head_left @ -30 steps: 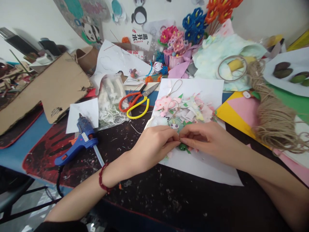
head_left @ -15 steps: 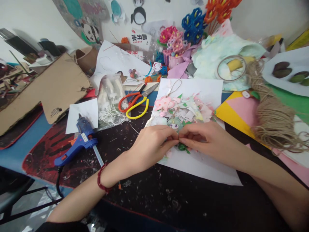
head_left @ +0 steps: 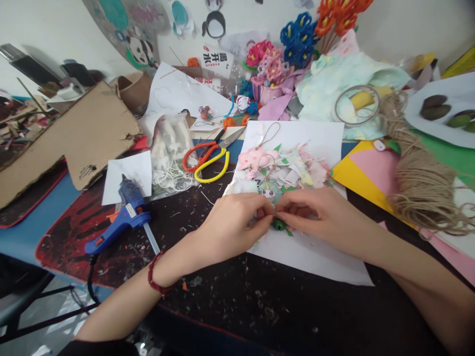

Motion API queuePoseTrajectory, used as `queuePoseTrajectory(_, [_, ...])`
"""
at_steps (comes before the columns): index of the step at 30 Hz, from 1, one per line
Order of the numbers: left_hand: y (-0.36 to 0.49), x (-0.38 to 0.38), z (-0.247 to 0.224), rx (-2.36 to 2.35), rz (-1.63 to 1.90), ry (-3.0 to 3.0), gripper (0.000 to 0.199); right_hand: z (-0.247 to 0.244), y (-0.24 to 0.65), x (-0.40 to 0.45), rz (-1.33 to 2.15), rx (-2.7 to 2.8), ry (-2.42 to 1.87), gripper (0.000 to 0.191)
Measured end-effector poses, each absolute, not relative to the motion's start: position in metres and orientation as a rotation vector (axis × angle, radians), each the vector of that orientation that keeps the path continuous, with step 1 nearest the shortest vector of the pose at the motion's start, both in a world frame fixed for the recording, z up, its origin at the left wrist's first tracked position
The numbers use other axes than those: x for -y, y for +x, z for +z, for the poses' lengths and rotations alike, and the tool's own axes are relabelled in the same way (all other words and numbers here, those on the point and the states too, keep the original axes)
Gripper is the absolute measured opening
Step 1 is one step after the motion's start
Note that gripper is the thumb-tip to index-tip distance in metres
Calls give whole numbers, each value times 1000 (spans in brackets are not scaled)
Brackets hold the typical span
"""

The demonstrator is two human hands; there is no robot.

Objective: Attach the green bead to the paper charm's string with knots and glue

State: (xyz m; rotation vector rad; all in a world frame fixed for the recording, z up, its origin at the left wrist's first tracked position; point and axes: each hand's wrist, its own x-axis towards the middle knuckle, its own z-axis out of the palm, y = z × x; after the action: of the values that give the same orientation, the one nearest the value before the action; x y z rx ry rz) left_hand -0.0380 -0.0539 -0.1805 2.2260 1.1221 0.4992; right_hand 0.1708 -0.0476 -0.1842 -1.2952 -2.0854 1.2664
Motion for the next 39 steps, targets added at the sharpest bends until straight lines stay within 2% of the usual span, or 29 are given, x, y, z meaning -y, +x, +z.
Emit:
queuePoseTrajectory(8, [-40, 52, -186, -1085, 493, 2307, 7, -183, 171, 48, 1295, 2083, -1283, 13])
queuePoseTrajectory(20, [-42, 54, -183, -1090, 472, 2341, 20, -184, 171, 47, 1289, 2060, -1300, 12])
queuePoseTrajectory(31, [-40, 54, -186, -1097, 523, 2298, 7, -185, 171, 48, 1285, 2086, -1294, 12])
queuePoseTrajectory(39, [-39, 54, -183, -1135, 521, 2134, 8, -182, 169, 48, 1278, 2104, -1295, 14])
